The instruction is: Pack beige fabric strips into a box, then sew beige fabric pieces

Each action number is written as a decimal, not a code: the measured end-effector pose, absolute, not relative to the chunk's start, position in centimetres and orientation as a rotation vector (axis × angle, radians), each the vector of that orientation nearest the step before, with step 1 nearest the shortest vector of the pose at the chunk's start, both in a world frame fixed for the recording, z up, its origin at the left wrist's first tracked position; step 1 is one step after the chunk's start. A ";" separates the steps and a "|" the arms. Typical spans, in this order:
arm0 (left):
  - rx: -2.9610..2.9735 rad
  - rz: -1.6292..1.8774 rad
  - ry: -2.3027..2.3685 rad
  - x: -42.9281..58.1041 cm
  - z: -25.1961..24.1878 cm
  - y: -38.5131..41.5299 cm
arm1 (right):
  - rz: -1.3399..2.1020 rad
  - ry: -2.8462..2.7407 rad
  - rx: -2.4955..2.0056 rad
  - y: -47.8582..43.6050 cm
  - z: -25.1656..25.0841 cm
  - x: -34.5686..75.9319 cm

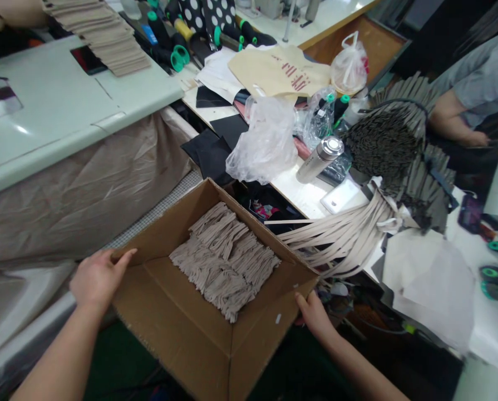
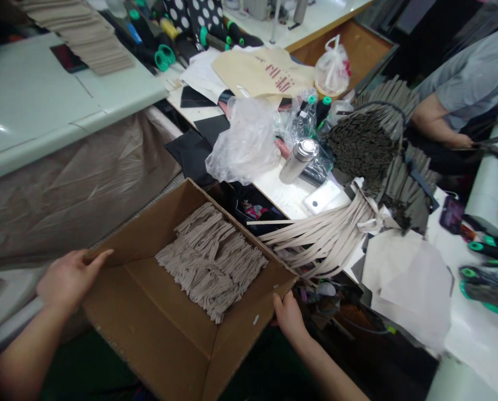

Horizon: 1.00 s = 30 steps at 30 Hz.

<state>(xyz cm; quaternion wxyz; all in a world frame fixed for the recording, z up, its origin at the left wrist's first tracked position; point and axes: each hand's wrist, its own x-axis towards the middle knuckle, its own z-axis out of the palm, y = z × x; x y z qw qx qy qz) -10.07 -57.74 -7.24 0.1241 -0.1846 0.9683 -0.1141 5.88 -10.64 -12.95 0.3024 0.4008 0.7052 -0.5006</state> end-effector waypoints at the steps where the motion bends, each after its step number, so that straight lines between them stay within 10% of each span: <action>1: -0.531 -0.340 2.824 -10.1 -7.2 -57.7 | -1.328 1.855 1.057 -10.6 -12.9 5.8; 30: -0.474 -0.601 2.753 -10.2 -8.4 -57.2 | -0.762 1.950 0.473 -7.3 -9.0 3.1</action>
